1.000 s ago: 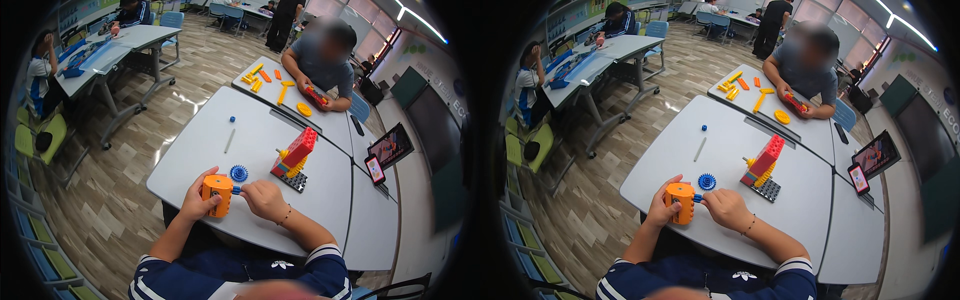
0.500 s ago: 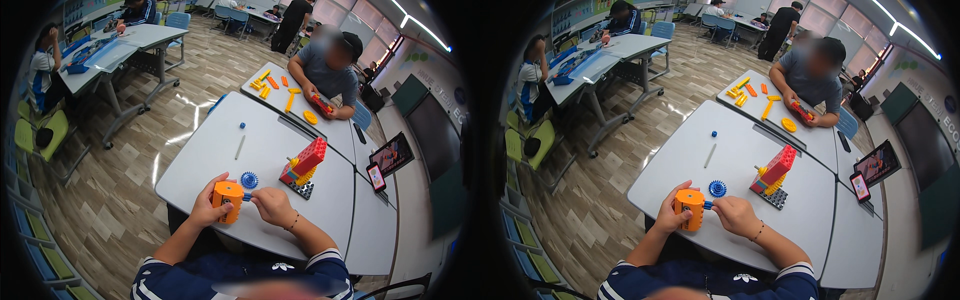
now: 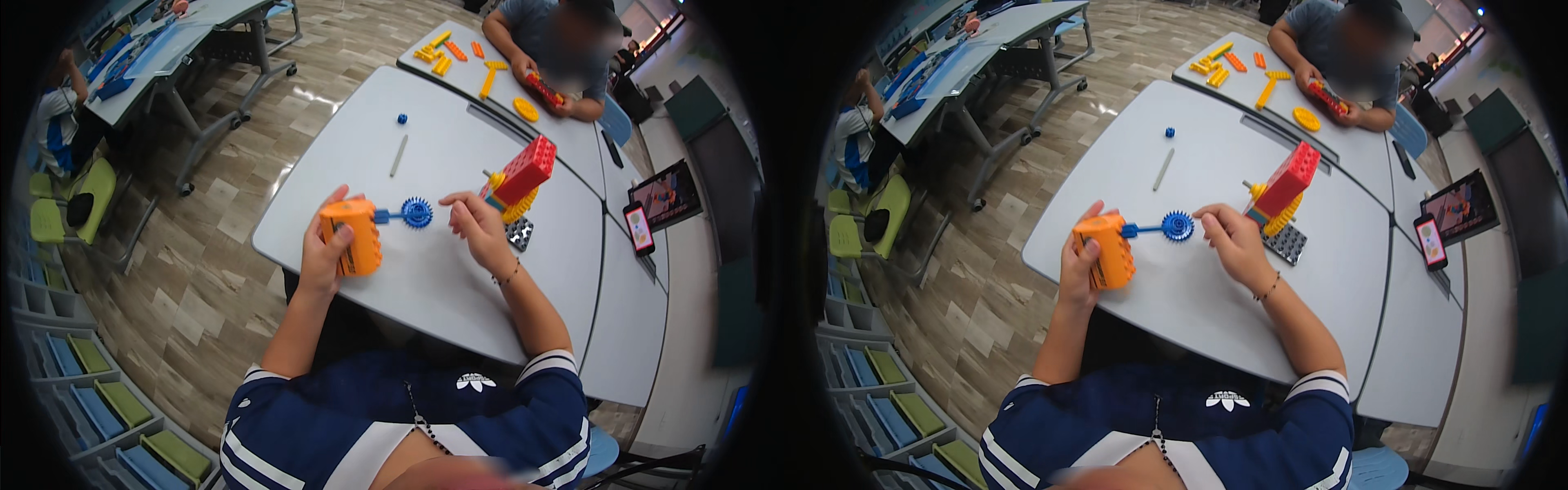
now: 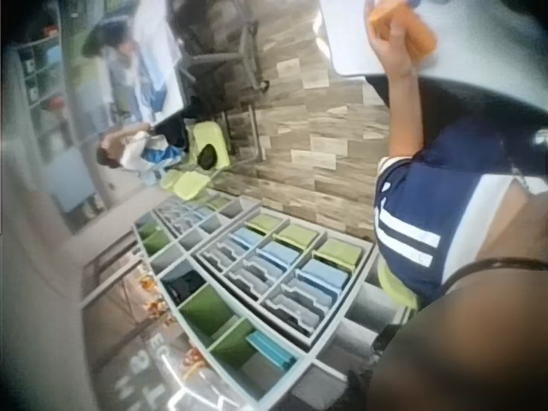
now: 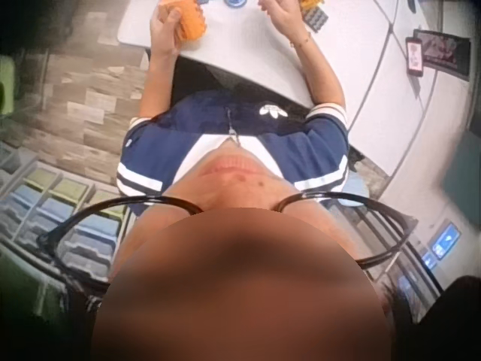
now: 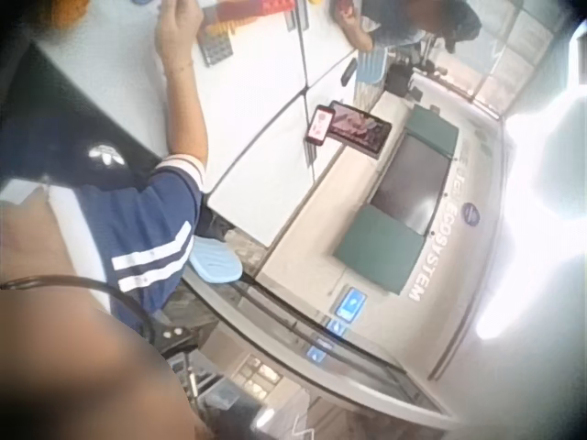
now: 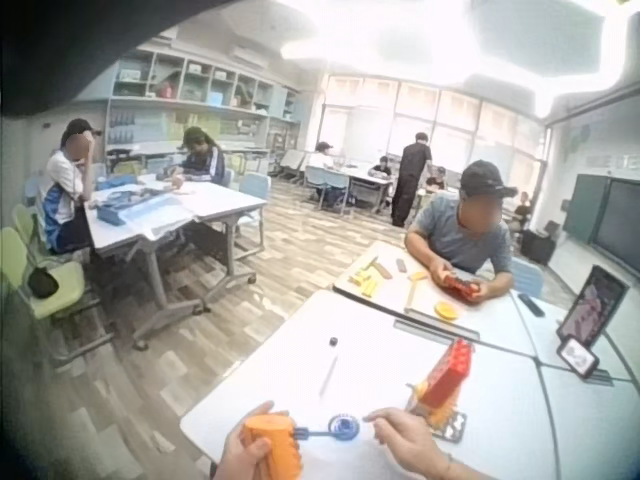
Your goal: The person assembles a toy structure using colorful plastic blocks, gears, and rods. They connect a red block with a yellow gear, attach a gray base plate, and integrate an orange motor-like piece with a blue gear, building a small mechanical model on the table.
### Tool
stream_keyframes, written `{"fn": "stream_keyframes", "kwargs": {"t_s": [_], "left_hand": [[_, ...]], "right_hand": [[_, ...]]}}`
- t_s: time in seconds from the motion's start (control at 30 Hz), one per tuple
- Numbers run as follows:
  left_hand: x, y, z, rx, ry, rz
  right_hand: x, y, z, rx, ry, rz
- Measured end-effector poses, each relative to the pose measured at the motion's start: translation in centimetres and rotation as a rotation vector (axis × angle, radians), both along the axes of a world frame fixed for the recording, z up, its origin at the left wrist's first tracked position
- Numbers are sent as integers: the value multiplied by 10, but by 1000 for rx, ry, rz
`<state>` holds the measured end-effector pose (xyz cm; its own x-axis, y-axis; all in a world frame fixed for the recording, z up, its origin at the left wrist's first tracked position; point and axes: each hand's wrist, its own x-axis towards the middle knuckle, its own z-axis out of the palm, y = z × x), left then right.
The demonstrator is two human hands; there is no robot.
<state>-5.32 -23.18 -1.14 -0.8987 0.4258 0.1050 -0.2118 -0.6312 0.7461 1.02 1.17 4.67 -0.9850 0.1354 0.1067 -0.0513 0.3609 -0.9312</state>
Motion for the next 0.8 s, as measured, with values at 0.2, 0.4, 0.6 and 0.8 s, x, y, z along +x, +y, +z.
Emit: {"fn": "stream_keyframes", "kwargs": {"t_s": [0.2, 0.4, 0.6, 0.8], "left_hand": [[-6, 1, 4, 19, -63, 123], [-3, 3, 8, -58, -54, 97], [-3, 5, 6, -130, -6, 104], [-1, 7, 8, -158, 17, 119]], "right_hand": [[-7, 10, -19, 450, 83, 89], [-18, -2, -23, 733, 177, 153], [-24, 3, -32, 666, 110, 178], [-17, 5, -35, -456, -146, 149]]}}
